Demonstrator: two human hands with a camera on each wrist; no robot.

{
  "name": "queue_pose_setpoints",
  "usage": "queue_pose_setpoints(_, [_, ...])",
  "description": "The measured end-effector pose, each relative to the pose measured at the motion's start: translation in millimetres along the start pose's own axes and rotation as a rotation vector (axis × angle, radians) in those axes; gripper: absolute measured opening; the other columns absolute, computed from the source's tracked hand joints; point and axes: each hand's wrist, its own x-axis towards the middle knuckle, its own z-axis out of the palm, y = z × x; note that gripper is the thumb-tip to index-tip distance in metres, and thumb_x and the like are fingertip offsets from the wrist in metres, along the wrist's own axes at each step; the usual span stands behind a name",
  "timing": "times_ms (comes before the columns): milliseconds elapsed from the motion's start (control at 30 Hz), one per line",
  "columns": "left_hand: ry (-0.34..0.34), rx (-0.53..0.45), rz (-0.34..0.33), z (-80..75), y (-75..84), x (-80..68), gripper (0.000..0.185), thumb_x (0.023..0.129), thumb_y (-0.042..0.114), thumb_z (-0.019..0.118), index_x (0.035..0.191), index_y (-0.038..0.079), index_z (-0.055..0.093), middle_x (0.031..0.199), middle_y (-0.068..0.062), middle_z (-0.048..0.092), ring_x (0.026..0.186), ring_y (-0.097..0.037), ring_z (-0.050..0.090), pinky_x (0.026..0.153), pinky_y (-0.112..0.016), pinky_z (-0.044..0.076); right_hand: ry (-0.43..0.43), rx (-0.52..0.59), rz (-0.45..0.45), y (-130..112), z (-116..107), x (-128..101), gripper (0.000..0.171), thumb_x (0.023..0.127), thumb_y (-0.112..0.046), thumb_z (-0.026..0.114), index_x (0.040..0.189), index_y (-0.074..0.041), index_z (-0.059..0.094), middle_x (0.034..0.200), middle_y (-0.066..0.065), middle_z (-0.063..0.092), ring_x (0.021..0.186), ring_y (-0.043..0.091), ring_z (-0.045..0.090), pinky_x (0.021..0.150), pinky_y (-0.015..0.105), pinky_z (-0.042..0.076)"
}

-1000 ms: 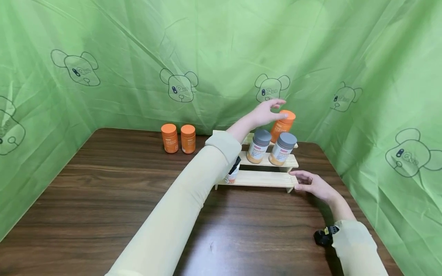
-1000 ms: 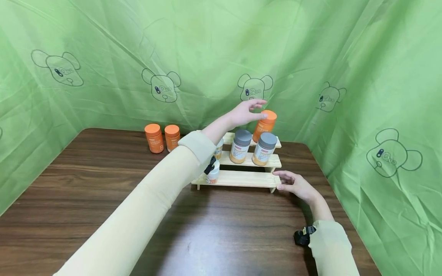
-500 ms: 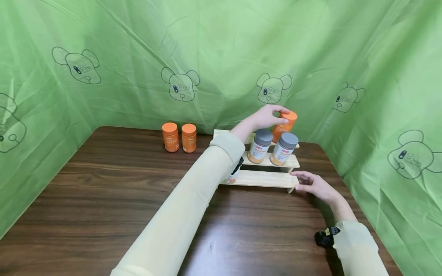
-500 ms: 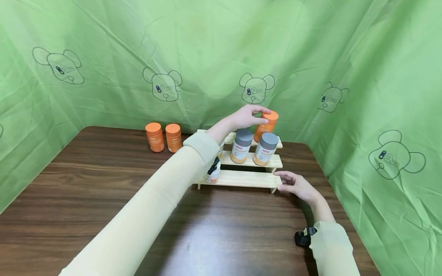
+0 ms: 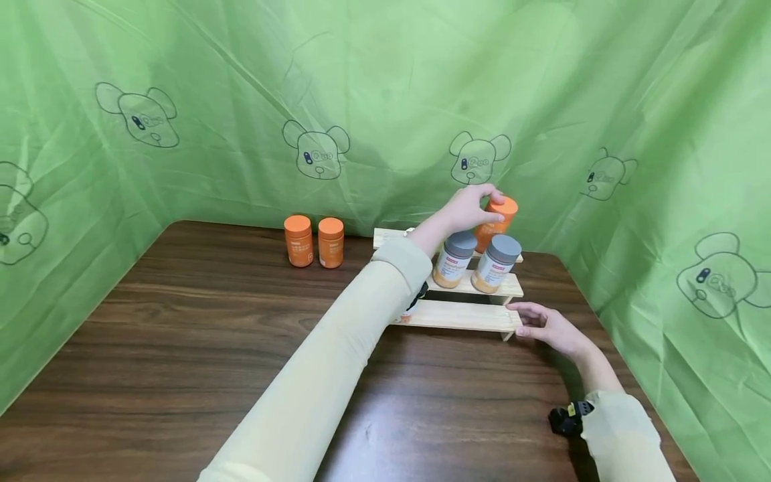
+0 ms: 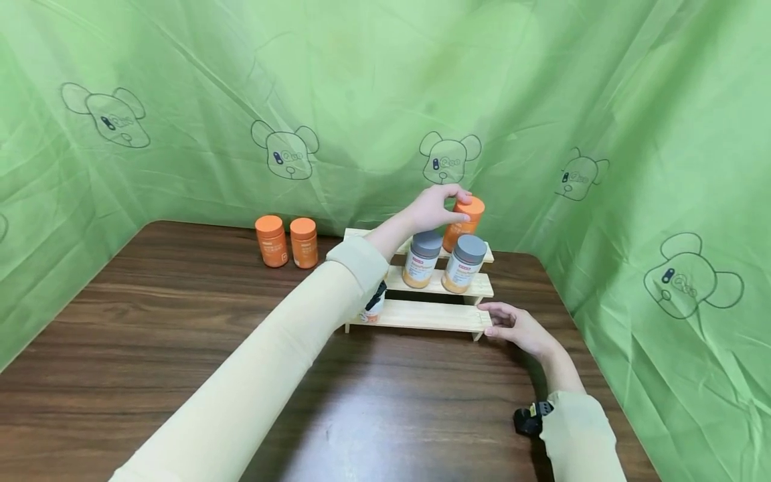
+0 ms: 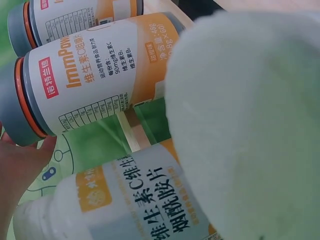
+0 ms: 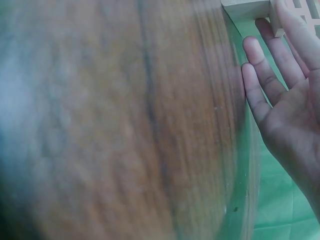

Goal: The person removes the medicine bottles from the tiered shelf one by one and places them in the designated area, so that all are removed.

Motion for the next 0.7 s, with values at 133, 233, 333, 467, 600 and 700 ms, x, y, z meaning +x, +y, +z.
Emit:
queue_pose_setpoints(133, [0.025, -0.001, 0.011, 0.1, 0.4, -2.0, 0.027, 0.081, 0.021, 0.075, 0.103, 0.013, 0.062, 0.126, 0.002, 0.059, 0.117, -0.015, 0.052, 0.095, -0.017, 0.041, 0.011, -0.002, 0.019, -0.9, 1.4, -1.0, 0.052, 0.087, -0.008, 0.067, 0.134, 0.0, 0.047, 0.119, -0.007, 0.063, 0.103, 0.005, 0.061, 0.082, 0.023, 0.051])
queue_pose_setpoints(233, [0.034, -0.022, 0.006, -0.4, 1.0, -4.4, 0.027, 0.08, 0.019, 0.077, 0.102, 0.013, 0.063, 0.124, 0.001, 0.06, 0.111, -0.014, 0.056, 0.089, -0.016, 0.044, 0.017, -0.011, 0.029, -1.7, 2.0, -1.9, 0.053, 0.087, -0.009, 0.067, 0.135, -0.002, 0.047, 0.119, -0.006, 0.062, 0.103, 0.006, 0.061, 0.083, 0.023, 0.051])
queue_pose_setpoints(333, [0.035, -0.032, -0.001, -1.3, 3.4, -6.5, 0.028, 0.078, 0.018, 0.078, 0.102, 0.013, 0.064, 0.123, 0.001, 0.061, 0.106, -0.013, 0.059, 0.085, -0.015, 0.046, 0.018, -0.019, 0.035, -2.0, 0.9, -3.9, 0.052, 0.087, -0.01, 0.066, 0.135, -0.002, 0.047, 0.12, -0.002, 0.062, 0.104, 0.006, 0.06, 0.082, 0.023, 0.051])
queue_pose_setpoints(467, [0.038, -0.03, 0.0, -2.9, 5.8, -8.0, 0.029, 0.078, 0.017, 0.078, 0.103, 0.014, 0.065, 0.12, 0.002, 0.063, 0.102, -0.012, 0.061, 0.081, -0.013, 0.046, 0.019, -0.026, 0.049, -1.2, -1.9, -5.4, 0.051, 0.088, -0.01, 0.066, 0.135, -0.004, 0.047, 0.119, 0.0, 0.062, 0.104, 0.005, 0.06, 0.082, 0.022, 0.051])
queue_pose_setpoints(600, [0.04, -0.021, 0.007, -5.0, 5.2, -8.9, 0.033, 0.078, 0.017, 0.077, 0.109, 0.016, 0.067, 0.118, 0.002, 0.064, 0.1, -0.011, 0.061, 0.08, -0.014, 0.046, 0.003, -0.012, 0.046, -2.3, -3.4, -4.5, 0.052, 0.088, -0.01, 0.066, 0.135, -0.002, 0.046, 0.118, -0.004, 0.063, 0.104, 0.006, 0.06, 0.083, 0.023, 0.051])
queue_pose_setpoints(700, [0.036, -0.025, 0.013, -8.9, 5.4, -9.9, 0.036, 0.079, 0.017, 0.076, 0.114, 0.016, 0.066, 0.12, 0.002, 0.063, 0.101, -0.011, 0.059, 0.081, -0.014, 0.046, -0.004, 0.0, 0.047, -6.6, -4.1, -2.6, 0.052, 0.087, -0.01, 0.067, 0.134, -0.002, 0.047, 0.118, -0.007, 0.063, 0.103, 0.006, 0.061, 0.082, 0.023, 0.051])
